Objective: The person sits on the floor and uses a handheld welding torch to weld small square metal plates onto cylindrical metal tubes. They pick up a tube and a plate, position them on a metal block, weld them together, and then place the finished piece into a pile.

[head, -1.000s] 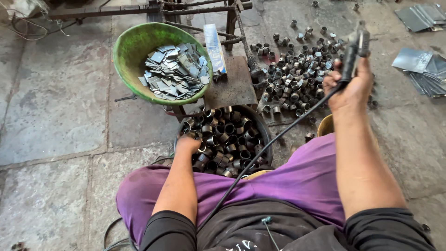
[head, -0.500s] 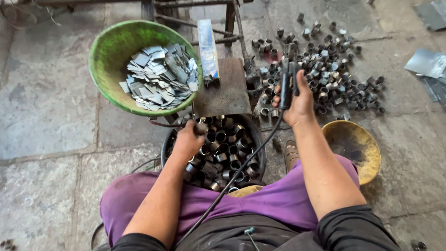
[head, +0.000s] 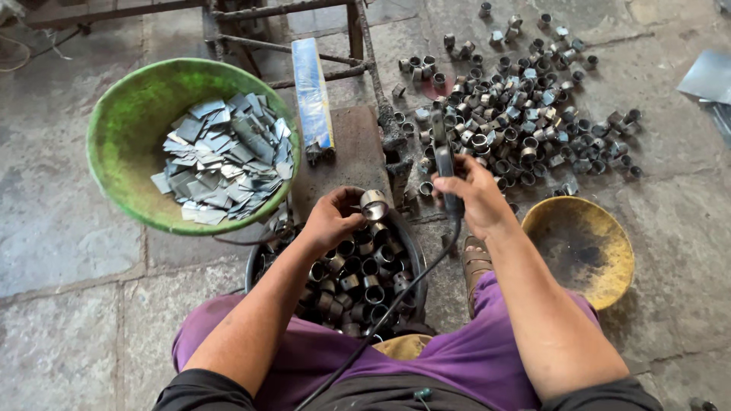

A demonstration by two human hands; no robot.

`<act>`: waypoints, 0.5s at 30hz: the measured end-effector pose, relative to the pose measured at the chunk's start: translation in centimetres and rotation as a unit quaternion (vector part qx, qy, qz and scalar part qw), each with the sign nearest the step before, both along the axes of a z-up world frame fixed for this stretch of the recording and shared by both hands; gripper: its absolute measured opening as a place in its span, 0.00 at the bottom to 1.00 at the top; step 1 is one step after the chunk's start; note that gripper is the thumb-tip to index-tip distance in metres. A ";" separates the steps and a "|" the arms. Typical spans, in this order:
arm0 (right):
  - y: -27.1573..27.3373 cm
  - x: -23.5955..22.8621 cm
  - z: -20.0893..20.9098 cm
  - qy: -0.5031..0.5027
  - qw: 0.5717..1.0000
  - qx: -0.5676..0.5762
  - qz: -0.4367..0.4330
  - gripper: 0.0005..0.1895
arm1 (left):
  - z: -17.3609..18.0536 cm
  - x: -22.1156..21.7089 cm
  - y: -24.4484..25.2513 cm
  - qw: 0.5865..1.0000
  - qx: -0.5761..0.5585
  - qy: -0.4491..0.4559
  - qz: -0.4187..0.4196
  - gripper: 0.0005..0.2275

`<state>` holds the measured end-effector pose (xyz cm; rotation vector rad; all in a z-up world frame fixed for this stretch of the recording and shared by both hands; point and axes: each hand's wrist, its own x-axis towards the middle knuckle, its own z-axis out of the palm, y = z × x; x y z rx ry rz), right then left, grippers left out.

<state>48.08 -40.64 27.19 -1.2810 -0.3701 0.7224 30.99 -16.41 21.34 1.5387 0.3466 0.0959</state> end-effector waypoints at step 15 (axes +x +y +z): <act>2.3 -2.3 -4.4 -0.025 0.992 -0.111 -0.061 0.31 | -5.8 3.9 2.1 0.934 0.314 0.059 0.158 0.18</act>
